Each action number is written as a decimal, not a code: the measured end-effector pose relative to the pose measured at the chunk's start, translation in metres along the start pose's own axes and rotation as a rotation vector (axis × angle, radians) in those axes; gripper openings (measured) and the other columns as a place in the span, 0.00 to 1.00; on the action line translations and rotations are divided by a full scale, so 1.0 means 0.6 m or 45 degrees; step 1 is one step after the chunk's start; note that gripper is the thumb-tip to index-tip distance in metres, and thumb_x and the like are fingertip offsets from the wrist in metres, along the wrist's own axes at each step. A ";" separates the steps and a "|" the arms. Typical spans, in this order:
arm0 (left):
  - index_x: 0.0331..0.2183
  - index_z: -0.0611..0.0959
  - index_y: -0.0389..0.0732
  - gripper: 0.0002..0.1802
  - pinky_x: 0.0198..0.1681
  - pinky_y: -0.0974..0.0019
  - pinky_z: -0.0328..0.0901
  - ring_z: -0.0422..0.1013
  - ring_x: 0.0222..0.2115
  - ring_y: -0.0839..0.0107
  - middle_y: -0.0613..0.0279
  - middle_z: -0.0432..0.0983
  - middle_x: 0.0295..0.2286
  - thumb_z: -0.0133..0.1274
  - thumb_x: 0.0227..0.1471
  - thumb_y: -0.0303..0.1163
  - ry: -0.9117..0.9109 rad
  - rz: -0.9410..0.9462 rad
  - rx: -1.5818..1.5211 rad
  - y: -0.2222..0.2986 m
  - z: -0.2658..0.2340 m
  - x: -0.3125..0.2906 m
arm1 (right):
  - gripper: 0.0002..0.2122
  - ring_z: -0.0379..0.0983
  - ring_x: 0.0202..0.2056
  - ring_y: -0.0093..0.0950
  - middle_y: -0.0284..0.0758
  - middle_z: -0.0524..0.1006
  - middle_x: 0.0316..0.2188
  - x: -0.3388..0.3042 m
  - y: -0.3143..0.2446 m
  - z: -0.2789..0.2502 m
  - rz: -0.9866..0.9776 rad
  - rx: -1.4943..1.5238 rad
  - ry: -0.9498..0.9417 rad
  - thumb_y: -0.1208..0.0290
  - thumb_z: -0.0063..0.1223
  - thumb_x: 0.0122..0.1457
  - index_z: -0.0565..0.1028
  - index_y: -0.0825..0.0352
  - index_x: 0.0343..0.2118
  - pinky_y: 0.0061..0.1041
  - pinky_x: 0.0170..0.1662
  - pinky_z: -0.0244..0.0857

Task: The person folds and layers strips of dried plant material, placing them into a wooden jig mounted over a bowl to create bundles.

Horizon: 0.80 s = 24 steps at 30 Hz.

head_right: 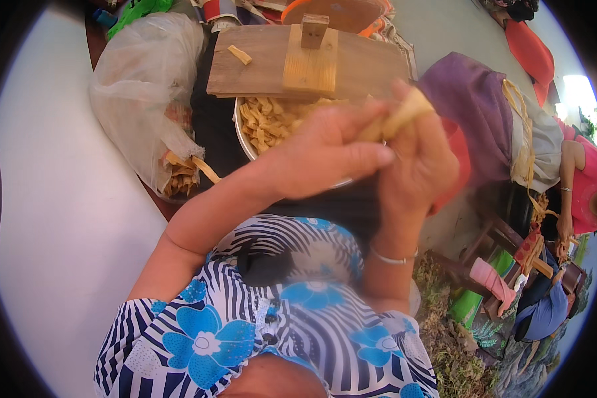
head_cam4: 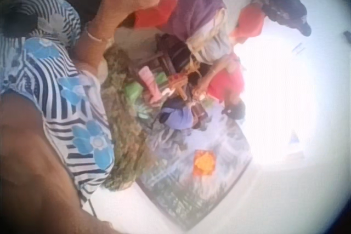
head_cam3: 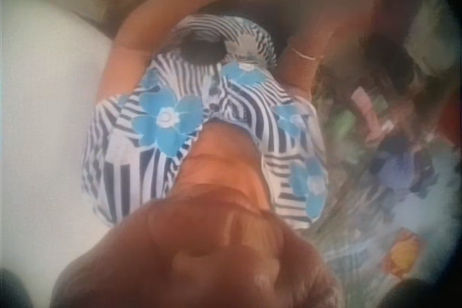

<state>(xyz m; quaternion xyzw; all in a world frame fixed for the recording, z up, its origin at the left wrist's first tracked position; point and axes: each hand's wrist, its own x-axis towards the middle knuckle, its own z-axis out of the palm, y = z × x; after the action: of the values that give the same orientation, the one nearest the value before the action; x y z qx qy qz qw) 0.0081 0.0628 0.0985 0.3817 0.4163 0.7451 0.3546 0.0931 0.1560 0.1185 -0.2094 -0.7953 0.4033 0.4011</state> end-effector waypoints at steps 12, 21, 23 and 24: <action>0.37 0.79 0.41 0.12 0.31 0.60 0.67 0.72 0.28 0.58 0.57 0.76 0.29 0.53 0.46 0.27 0.139 0.063 1.632 -0.092 -0.089 -0.076 | 0.14 0.71 0.25 0.20 0.32 0.77 0.23 -0.082 0.171 0.067 0.620 0.295 -0.673 0.61 0.51 0.60 0.79 0.69 0.32 0.21 0.29 0.63; 0.45 0.76 0.37 0.19 0.42 0.62 0.67 0.71 0.40 0.54 0.50 0.74 0.38 0.52 0.47 0.25 0.128 0.179 1.158 -0.097 -0.089 -0.085 | 0.10 0.70 0.43 0.21 0.31 0.74 0.45 -0.085 0.160 0.062 1.158 1.188 -0.833 0.72 0.49 0.61 0.76 0.71 0.42 0.22 0.47 0.64; 0.46 0.74 0.36 0.19 0.43 0.62 0.66 0.71 0.41 0.53 0.49 0.73 0.39 0.51 0.49 0.26 0.059 0.146 1.016 -0.082 -0.090 -0.082 | 0.09 0.71 0.44 0.28 0.36 0.75 0.44 -0.082 0.146 0.069 0.758 0.769 -0.712 0.75 0.49 0.58 0.77 0.73 0.37 0.28 0.48 0.64; 0.47 0.73 0.36 0.20 0.43 0.63 0.66 0.71 0.41 0.56 0.50 0.73 0.40 0.51 0.50 0.26 0.077 0.062 1.044 -0.081 -0.090 -0.080 | 0.08 0.71 0.44 0.32 0.39 0.76 0.43 -0.082 0.136 0.074 0.558 0.564 -0.648 0.76 0.49 0.56 0.77 0.74 0.35 0.31 0.48 0.63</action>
<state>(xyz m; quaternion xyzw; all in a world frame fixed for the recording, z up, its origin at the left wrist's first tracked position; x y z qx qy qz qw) -0.0062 0.0226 0.0225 0.4791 0.6798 0.5365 0.1431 0.0871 0.1506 0.0134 -0.1760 -0.6997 0.6799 0.1311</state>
